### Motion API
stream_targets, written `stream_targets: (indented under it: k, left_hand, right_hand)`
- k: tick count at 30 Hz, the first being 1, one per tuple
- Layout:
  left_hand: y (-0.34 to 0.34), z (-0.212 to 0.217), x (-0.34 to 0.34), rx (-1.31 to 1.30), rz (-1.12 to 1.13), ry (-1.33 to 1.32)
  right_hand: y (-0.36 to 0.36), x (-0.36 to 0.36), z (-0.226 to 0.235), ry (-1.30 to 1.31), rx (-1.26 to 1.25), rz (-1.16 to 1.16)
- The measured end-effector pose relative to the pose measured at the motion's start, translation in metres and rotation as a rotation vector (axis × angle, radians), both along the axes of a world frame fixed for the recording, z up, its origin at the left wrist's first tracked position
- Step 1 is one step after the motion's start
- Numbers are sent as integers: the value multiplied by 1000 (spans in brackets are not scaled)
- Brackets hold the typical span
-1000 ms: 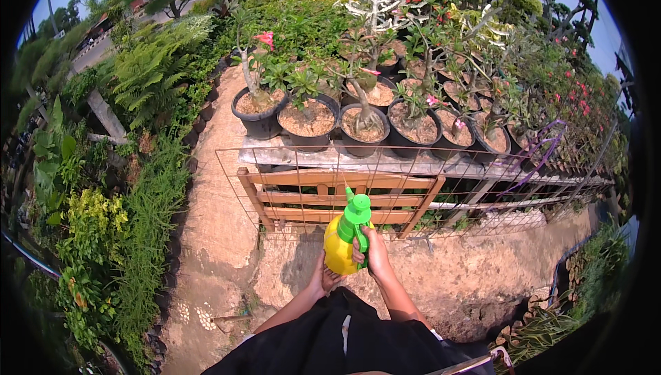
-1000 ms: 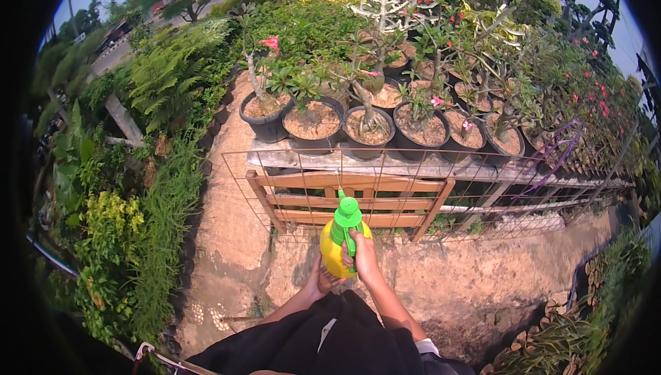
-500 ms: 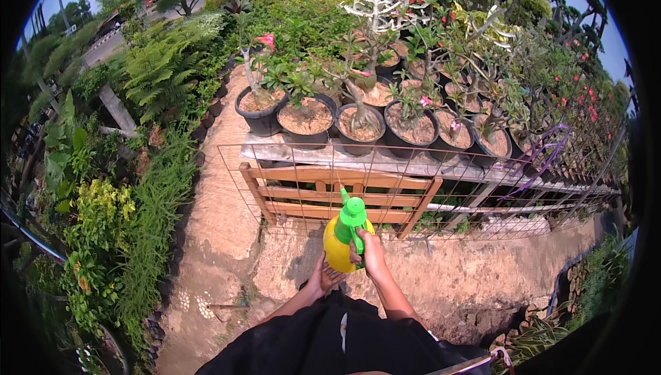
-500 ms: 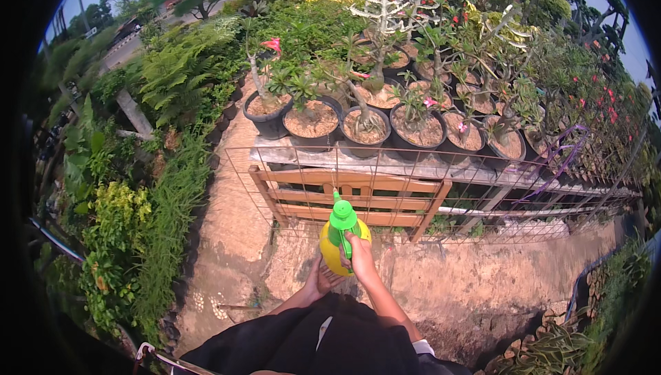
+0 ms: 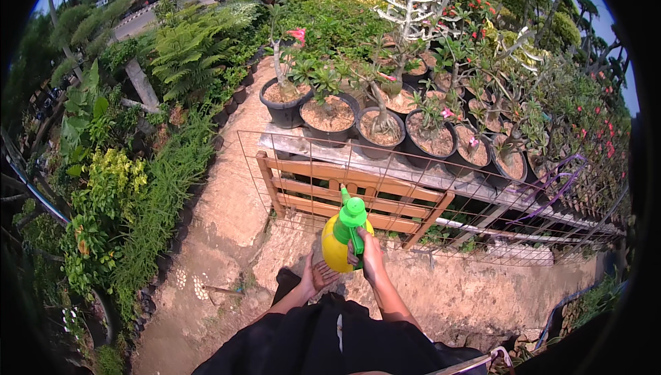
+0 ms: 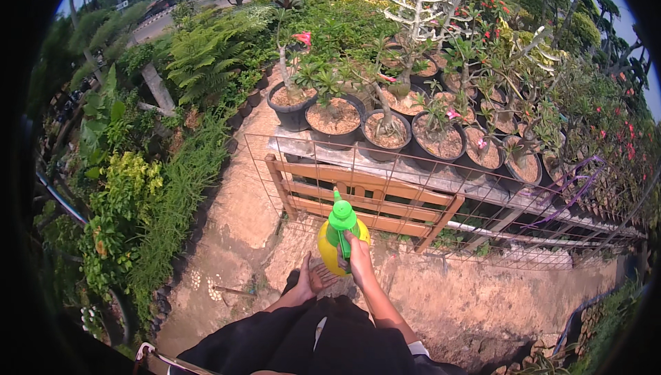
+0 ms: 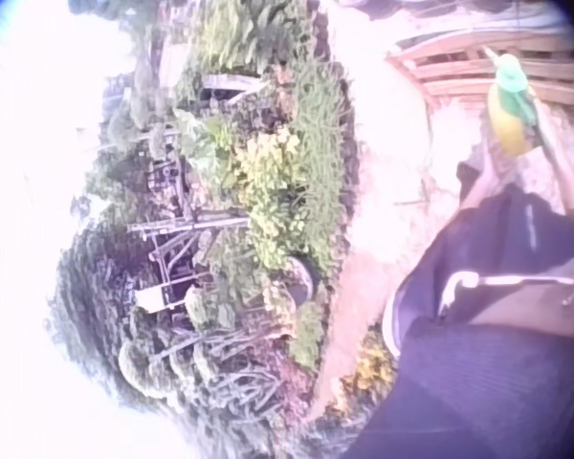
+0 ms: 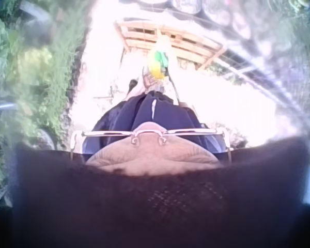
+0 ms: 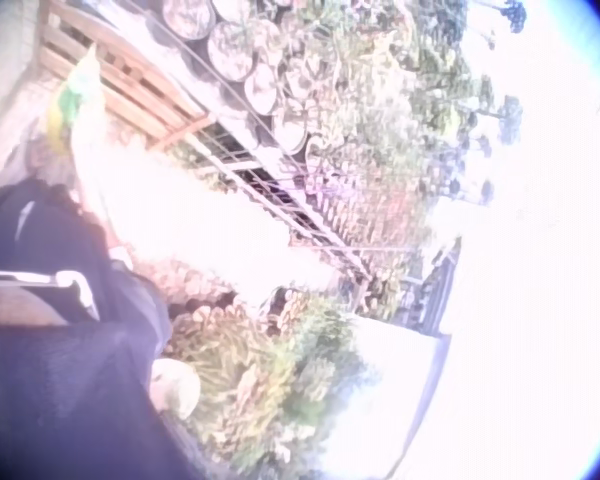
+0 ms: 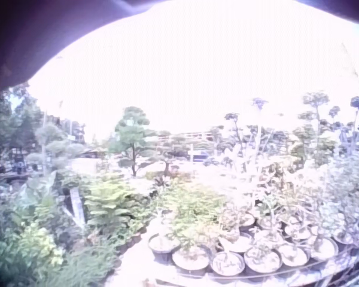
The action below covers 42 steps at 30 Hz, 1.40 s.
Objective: The person walks through a plant nursery carrying a yellow and green pressure sprayer. They pump the handle to pressurize the sprayer and then spray water onto rows of potted plants and bonsai trees.
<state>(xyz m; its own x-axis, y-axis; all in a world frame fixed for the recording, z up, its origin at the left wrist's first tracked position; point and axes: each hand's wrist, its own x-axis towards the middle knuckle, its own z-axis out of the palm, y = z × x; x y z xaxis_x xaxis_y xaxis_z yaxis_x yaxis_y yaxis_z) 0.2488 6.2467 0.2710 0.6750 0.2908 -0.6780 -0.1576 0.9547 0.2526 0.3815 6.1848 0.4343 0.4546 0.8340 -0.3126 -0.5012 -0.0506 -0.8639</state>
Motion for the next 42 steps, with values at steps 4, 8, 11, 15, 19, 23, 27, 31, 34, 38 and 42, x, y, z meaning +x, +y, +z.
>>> stream_targets:
  k: [4,8,11,15,19,23,27,31,34,38,42]
  left_hand:
    - [17,-1,-11,-22,20,-80]
    - [48,2,-25,-19,60,-36]
    - [83,-6,-46,-31,72,-70]
    - [147,-8,-84,29,120,-49]
    - [206,-11,-129,74,189,21]
    - [270,-11,-172,122,237,81]
    - [324,-9,-194,168,256,81]
    - [370,4,-204,235,238,99]
    - [417,0,-199,277,197,106]
    - [488,-3,-188,311,120,149]
    - [572,5,-164,357,-32,165]
  right_hand:
    - [23,-11,3,15,4,-16]
    - [61,-28,6,-37,-7,76]
    - [103,-49,8,-79,-10,117]
    - [172,-86,5,-42,-37,135]
    - [243,-122,-7,-33,-50,205]
    - [299,-156,-9,56,4,191]
    - [348,-182,-6,48,41,219]
    - [392,-196,7,17,78,221]
    - [431,-200,8,-16,107,199]
    - [491,-198,5,-21,120,123]
    - [560,-185,1,-28,127,-5]
